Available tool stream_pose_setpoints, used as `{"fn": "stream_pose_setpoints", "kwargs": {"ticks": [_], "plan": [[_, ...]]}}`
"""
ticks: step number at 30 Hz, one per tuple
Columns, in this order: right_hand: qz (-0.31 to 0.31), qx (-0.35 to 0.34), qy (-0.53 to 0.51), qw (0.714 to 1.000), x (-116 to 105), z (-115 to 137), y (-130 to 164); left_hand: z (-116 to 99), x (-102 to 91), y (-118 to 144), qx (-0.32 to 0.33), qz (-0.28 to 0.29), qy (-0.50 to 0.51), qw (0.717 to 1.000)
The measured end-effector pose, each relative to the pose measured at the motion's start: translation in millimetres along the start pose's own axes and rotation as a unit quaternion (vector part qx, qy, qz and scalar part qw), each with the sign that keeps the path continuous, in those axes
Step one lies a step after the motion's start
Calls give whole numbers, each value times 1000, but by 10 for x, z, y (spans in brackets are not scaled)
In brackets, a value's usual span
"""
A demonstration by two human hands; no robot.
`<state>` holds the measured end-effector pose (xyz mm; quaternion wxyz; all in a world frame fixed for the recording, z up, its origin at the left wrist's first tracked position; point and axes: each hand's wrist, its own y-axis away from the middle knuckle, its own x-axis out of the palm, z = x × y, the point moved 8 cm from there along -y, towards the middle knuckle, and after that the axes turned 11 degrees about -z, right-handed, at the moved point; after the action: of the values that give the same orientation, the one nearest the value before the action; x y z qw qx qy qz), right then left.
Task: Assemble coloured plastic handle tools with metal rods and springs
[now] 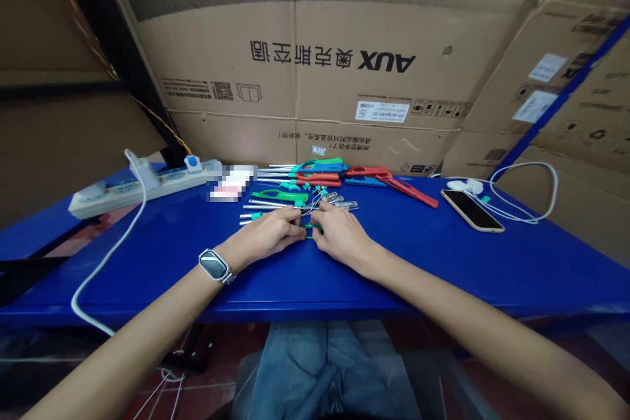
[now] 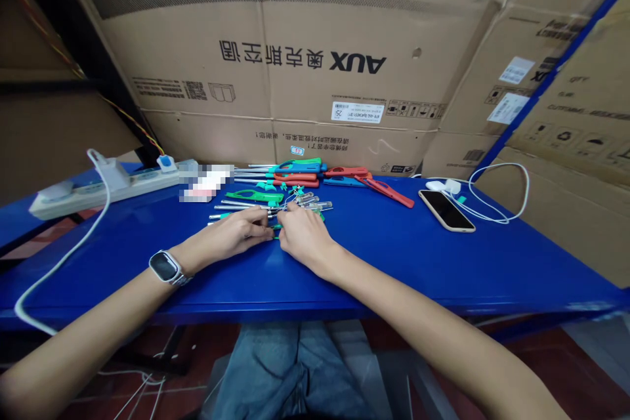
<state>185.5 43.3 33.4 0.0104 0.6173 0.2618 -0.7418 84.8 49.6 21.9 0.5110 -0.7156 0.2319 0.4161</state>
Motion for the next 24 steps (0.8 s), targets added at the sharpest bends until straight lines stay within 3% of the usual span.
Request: {"fn": "stream_pose_setpoints", "kwargs": {"ticks": [24], "plan": [[-50,4,-95,994,27,-98,-27,-28,-28,-23,12,-2,3,1000]]}}
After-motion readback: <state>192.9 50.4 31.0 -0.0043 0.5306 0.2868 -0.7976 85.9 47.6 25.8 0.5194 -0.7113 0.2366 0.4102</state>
